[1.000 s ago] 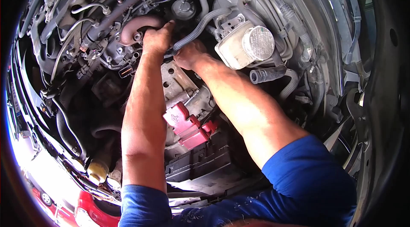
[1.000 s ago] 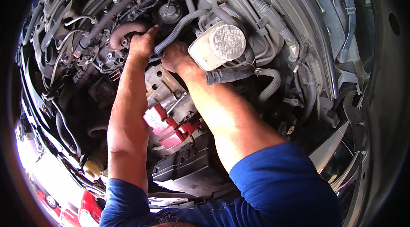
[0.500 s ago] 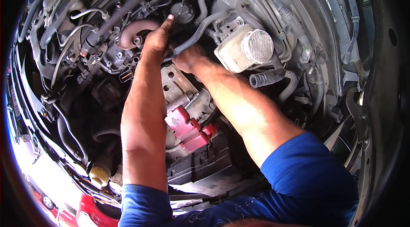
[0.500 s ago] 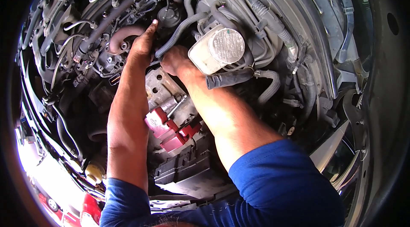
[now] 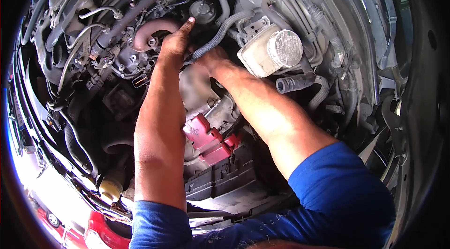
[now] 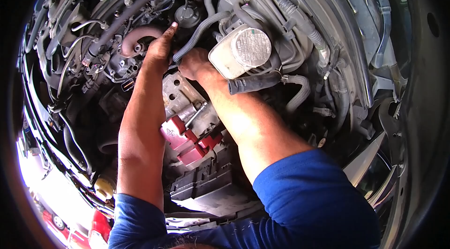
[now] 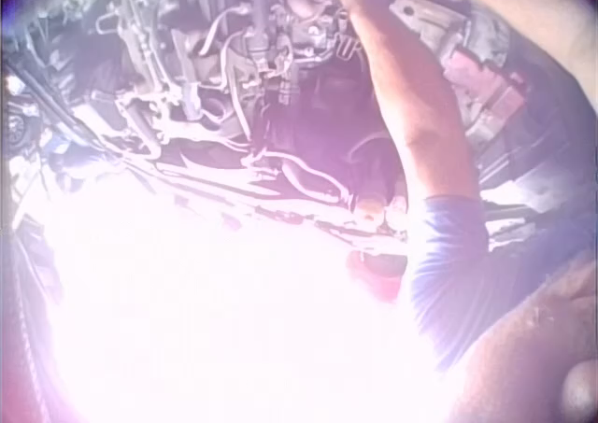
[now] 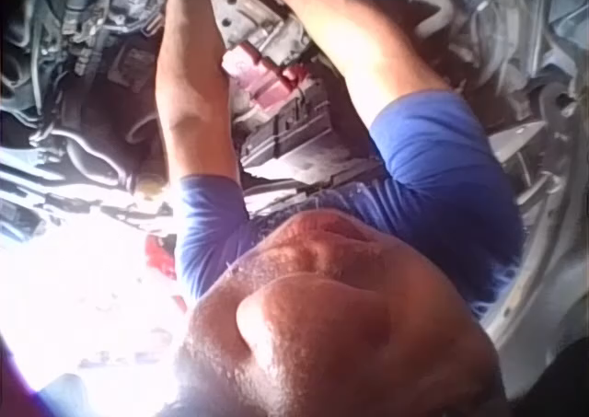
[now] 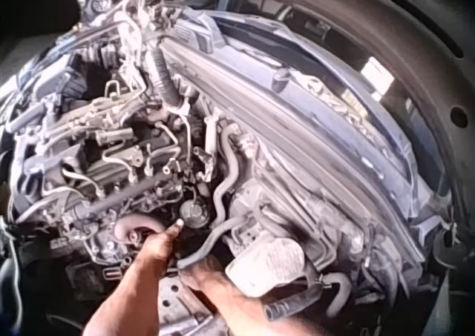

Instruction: Installing a manifold component onto an internal combustion engine.

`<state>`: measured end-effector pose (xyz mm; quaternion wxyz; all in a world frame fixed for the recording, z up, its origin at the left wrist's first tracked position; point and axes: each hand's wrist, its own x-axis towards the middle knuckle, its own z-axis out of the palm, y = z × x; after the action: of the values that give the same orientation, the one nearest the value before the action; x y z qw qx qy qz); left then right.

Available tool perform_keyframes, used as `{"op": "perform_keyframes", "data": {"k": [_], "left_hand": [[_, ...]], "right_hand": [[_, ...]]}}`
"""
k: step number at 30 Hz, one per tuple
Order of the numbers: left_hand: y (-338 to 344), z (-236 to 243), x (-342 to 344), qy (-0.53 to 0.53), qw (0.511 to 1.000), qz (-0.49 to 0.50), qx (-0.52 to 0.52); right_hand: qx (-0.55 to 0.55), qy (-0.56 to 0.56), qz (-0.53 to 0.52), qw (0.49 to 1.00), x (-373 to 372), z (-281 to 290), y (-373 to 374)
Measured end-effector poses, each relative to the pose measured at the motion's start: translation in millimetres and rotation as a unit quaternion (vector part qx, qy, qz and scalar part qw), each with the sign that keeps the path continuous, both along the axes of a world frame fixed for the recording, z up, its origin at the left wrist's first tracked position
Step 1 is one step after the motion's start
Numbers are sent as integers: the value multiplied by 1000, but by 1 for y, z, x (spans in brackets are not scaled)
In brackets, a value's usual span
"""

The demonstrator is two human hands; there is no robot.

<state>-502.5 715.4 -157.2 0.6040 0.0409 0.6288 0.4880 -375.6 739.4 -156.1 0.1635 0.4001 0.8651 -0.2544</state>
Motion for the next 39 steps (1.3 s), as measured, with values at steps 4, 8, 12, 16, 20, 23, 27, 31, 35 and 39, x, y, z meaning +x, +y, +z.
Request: {"op": "perform_keyframes", "data": {"k": [4,8,12,16,20,23,27,31,35,39], "left_hand": [[-3,-5,4,32,999,33,20],[-1,-11,5,118,992,37,14],[7,-11,-3,44,998,-29,-46],[3,-13,-3,50,998,-26,-41],[1,-7,6,45,998,41,19],[-1,-10,5,70,996,42,23],[-1,-11,3,288,956,-43,-43],[-3,-14,11,429,903,-2,-34],[6,-11,-1,363,931,-38,-31],[5,1,7,400,914,-53,-23]], "right_hand": [[-2,42,-22,999,5,1,-1],[5,45,-26,999,7,-8,2],[3,17,-16,1000,5,-8,3],[11,3,27,1000,2,-7,0],[33,55,-31,997,11,-23,2],[36,58,-23,997,11,-25,1],[16,-1,24,1000,4,-14,3],[-3,12,7,1000,8,-9,2],[16,14,7,1000,6,-10,2],[31,20,9,999,10,-13,2]]}}
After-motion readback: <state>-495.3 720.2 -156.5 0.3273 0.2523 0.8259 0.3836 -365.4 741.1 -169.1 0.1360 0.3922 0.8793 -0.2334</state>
